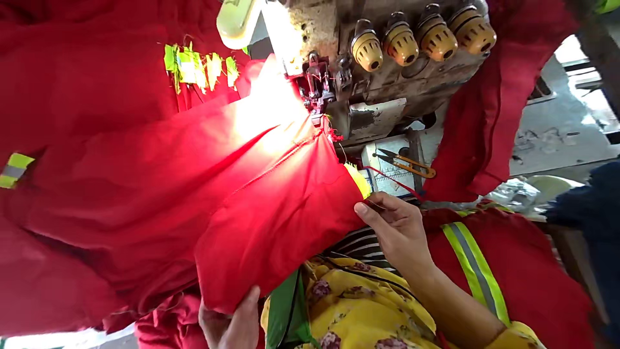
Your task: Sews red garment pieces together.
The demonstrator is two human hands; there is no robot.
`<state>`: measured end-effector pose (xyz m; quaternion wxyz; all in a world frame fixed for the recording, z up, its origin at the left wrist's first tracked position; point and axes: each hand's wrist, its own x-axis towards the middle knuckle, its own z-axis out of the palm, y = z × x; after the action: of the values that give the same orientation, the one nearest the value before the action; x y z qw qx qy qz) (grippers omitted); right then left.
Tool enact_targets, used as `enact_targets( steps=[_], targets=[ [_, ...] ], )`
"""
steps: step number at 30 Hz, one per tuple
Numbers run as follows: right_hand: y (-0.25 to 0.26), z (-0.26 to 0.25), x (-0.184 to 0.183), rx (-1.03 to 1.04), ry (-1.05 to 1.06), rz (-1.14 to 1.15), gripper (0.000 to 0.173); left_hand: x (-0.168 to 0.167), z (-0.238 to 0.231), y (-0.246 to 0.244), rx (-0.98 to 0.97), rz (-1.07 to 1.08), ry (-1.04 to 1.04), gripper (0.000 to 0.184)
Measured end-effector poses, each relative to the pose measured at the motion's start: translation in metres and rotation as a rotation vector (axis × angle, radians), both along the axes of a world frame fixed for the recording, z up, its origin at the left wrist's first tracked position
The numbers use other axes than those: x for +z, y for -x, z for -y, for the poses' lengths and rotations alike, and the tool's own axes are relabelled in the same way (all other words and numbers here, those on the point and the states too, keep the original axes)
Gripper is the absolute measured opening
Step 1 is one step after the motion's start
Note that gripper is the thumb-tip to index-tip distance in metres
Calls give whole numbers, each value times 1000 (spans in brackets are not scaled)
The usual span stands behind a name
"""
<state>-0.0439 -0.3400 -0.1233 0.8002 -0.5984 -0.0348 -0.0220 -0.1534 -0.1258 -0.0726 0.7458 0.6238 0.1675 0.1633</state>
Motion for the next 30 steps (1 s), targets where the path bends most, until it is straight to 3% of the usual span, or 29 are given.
enact_targets(
  steps=[3, 5, 7, 9, 12, 13, 15, 17, 21, 25, 30],
  targets=[
    [-1, 7, -3, 26, -47, -54, 9, 9, -10, -14, -148, -13, 318, 24],
    [-4, 13, -4, 31, -30, -114, 10, 12, -5, -30, 42, -143, 277, 25],
    [-7, 17, -5, 42, -20, -185, 12, 9, 6, -40, 235, -213, 71, 22],
    [-11, 22, -6, 41, -30, -204, 14, 0, 15, -38, 309, -111, -195, 42],
    [-16, 32, -10, 21, -54, -209, 16, -21, 9, -19, 210, 191, -689, 89],
    [-17, 34, -11, 19, -58, -210, 16, -23, 7, -15, 145, 222, -806, 98],
    [-20, 37, -15, 20, -76, -212, 17, -20, 9, -12, 49, 225, -909, 89],
    [-22, 38, -15, 18, -95, -224, 19, -17, 14, -14, -2, 216, -897, 73],
    [-27, 31, -14, 23, -106, -228, 19, -16, 3, -23, -24, 224, -907, 67],
    [-35, 8, -9, 21, -100, -217, 17, -7, -45, -58, 12, 211, -968, 60],
    [-28, -30, 1, -36, -139, -262, 14, 21, -73, -120, 103, 117, -506, 68]
  ],
)
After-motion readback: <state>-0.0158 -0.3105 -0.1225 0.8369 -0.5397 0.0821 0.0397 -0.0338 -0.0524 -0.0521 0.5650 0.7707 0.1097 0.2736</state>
